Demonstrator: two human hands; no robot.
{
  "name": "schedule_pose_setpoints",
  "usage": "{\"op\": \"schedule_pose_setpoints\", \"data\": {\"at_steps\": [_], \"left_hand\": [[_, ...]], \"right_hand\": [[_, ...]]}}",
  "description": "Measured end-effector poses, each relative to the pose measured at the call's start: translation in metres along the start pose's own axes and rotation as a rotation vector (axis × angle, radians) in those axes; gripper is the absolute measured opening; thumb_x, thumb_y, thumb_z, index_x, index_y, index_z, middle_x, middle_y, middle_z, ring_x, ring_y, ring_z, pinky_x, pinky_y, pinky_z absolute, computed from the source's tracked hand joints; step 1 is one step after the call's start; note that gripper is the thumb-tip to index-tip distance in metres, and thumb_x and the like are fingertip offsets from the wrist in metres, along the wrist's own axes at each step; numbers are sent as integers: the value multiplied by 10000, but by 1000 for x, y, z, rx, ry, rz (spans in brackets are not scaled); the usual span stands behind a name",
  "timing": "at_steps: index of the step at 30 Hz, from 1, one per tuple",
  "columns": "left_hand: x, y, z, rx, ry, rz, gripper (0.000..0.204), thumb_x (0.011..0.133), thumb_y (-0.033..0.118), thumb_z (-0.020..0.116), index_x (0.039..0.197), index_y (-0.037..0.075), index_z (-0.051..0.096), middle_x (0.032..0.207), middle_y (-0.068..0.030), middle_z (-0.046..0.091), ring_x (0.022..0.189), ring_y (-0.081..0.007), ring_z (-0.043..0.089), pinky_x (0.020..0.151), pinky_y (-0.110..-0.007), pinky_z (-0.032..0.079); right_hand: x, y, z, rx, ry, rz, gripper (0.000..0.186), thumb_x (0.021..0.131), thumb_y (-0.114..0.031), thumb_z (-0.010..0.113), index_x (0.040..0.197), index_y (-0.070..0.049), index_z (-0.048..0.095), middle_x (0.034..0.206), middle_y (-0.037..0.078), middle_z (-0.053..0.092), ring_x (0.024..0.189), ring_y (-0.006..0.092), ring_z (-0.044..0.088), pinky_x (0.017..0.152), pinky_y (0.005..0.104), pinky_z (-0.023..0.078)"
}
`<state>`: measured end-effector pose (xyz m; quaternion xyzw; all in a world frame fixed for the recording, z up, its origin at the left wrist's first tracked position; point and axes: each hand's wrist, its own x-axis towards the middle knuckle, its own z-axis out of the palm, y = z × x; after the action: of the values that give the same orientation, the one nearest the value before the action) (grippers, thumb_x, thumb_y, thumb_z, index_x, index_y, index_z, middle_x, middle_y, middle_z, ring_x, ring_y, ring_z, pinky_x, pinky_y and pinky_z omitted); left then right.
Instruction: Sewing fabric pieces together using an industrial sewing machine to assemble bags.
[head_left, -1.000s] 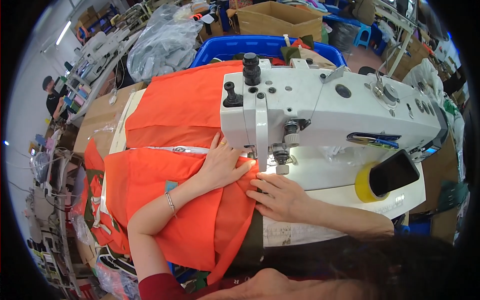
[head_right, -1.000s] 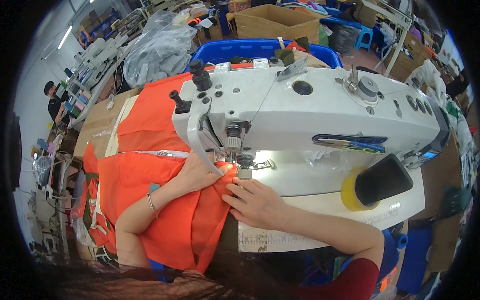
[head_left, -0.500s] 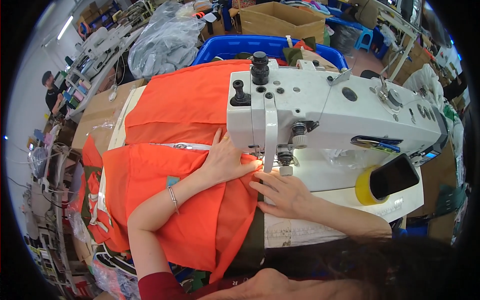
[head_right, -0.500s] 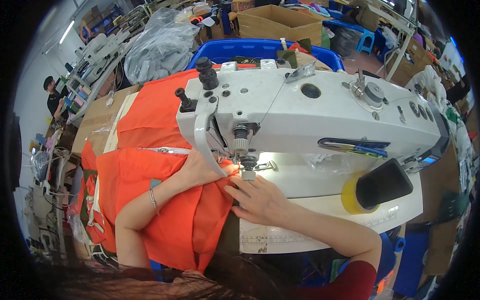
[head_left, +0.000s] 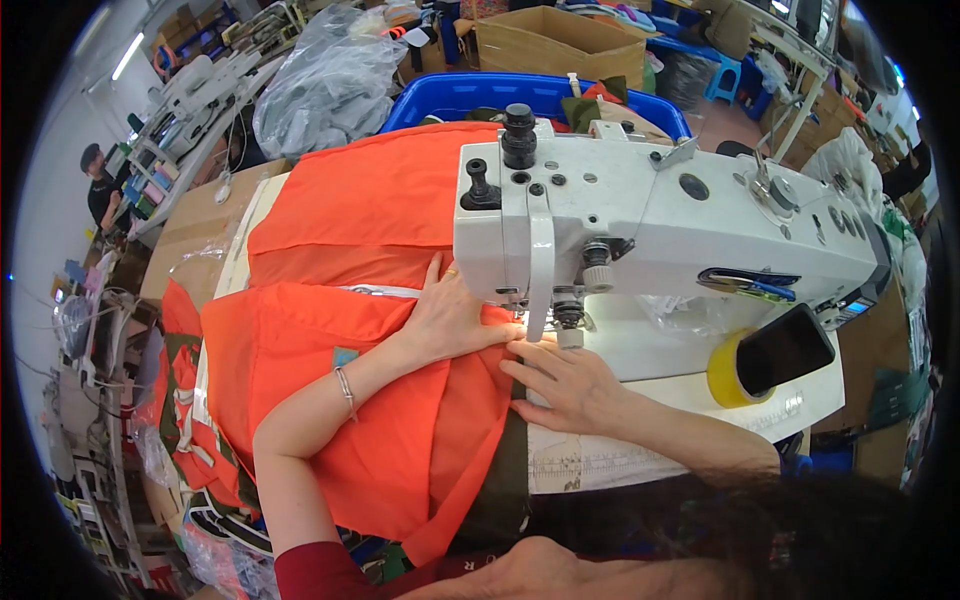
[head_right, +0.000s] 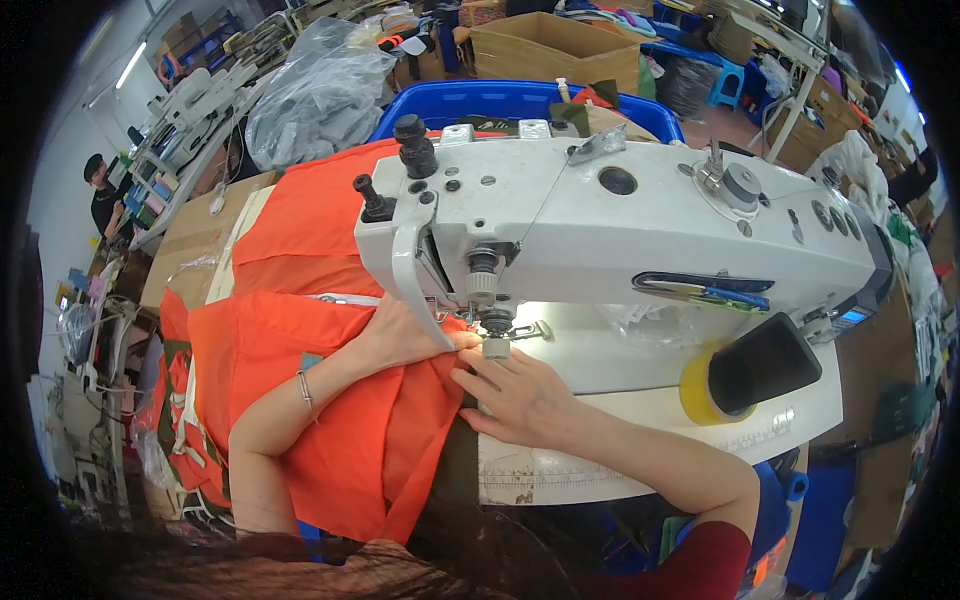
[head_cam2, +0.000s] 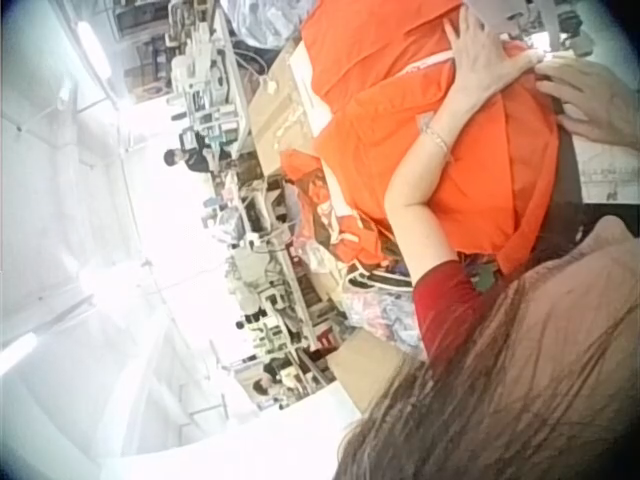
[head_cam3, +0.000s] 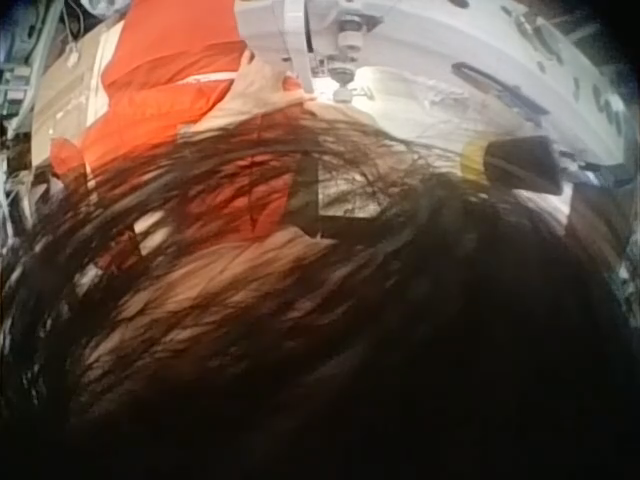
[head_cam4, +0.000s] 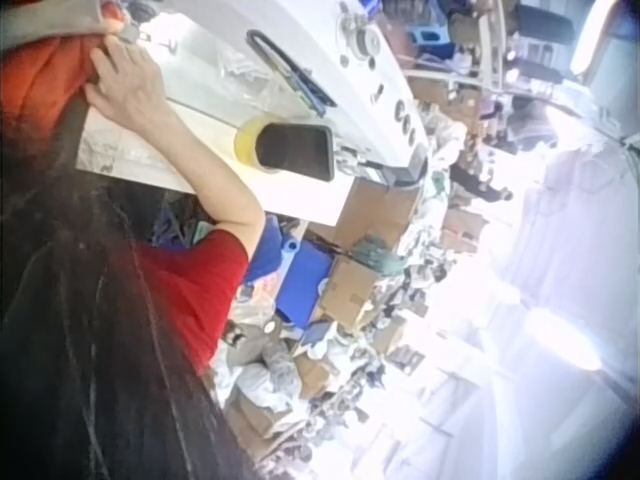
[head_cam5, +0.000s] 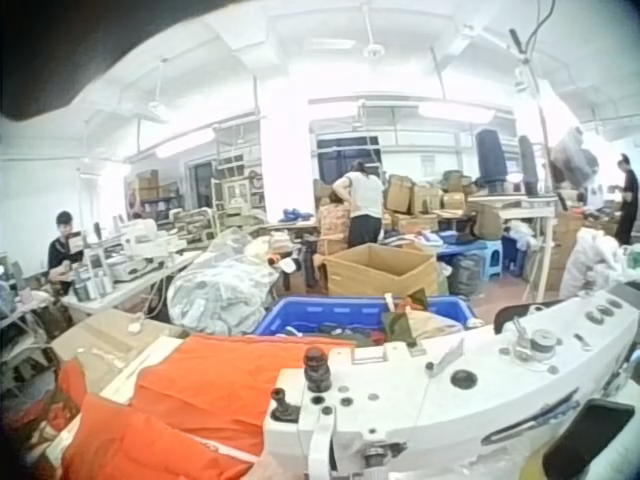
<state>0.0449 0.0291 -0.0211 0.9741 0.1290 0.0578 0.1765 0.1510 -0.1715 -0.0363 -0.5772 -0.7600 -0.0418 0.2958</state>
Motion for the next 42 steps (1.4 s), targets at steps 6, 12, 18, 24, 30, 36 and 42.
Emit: {"op": "schedule_pose_setpoints", "data": {"at_steps": [6, 12, 18, 24, 30, 36, 42], "left_hand": [[-10, 1, -20, -222, -47, -5, 449, 813, 427, 689, 1101, 85, 652, 1199, -131, 593, 1227, -330, 479, 1100, -555, 268], [-47, 34, -15, 103, 315, 396, 264, 785, 79, 637, 1043, 19, 635, 1051, -95, 624, 1046, -288, 553, 985, -477, 408], [-57, 37, 3, 33, 298, 339, 377, 768, -7, 608, 1143, 20, 618, 1185, -91, 594, 1016, -307, 570, 867, -435, 464], [-57, 37, 4, 57, 271, 333, 406, 739, -22, 602, 1144, 10, 615, 1216, -95, 587, 1033, -314, 570, 860, -435, 471], [-56, 36, 3, 65, 271, 377, 430, 719, -13, 610, 1148, 3, 615, 1240, -99, 586, 1043, -324, 575, 882, -437, 485], [-58, 35, 3, 74, 274, 393, 441, 718, -8, 614, 1159, 8, 614, 1236, -100, 585, 1038, -331, 574, 882, -436, 490], [-54, 34, 2, 88, 280, 395, 432, 740, 18, 622, 1172, 21, 613, 1227, -102, 587, 1040, -333, 575, 888, -434, 488]], "right_hand": [[-6, 2, -2, -64, 108, -48, 364, 753, -208, 724, 1047, -17, 627, 1095, 96, 606, 931, 232, 592, 813, 355, 484], [-8, 3, 0, -84, 163, -95, 270, 757, -127, 704, 994, -7, 657, 1047, 84, 634, 994, 233, 597, 815, 345, 498], [-9, 0, -3, -69, 128, -122, 277, 755, -128, 702, 1002, -11, 653, 1078, 80, 620, 1036, 236, 578, 856, 352, 491], [-10, 0, -4, -50, 73, -86, 298, 749, -129, 717, 1023, -28, 658, 1112, 73, 621, 1069, 230, 579, 856, 353, 494], [-11, 0, -8, -52, 48, -84, 325, 751, -140, 722, 1049, -30, 654, 1138, 74, 618, 1086, 229, 578, 865, 350, 487], [-11, -1, -7, -46, 40, -86, 326, 761, -140, 718, 1059, -28, 650, 1152, 72, 614, 1092, 229, 575, 861, 346, 483], [-9, -2, -7, -66, 37, -79, 316, 775, -151, 702, 1049, -7, 640, 1132, 87, 601, 1069, 235, 560, 875, 350, 470]]}}
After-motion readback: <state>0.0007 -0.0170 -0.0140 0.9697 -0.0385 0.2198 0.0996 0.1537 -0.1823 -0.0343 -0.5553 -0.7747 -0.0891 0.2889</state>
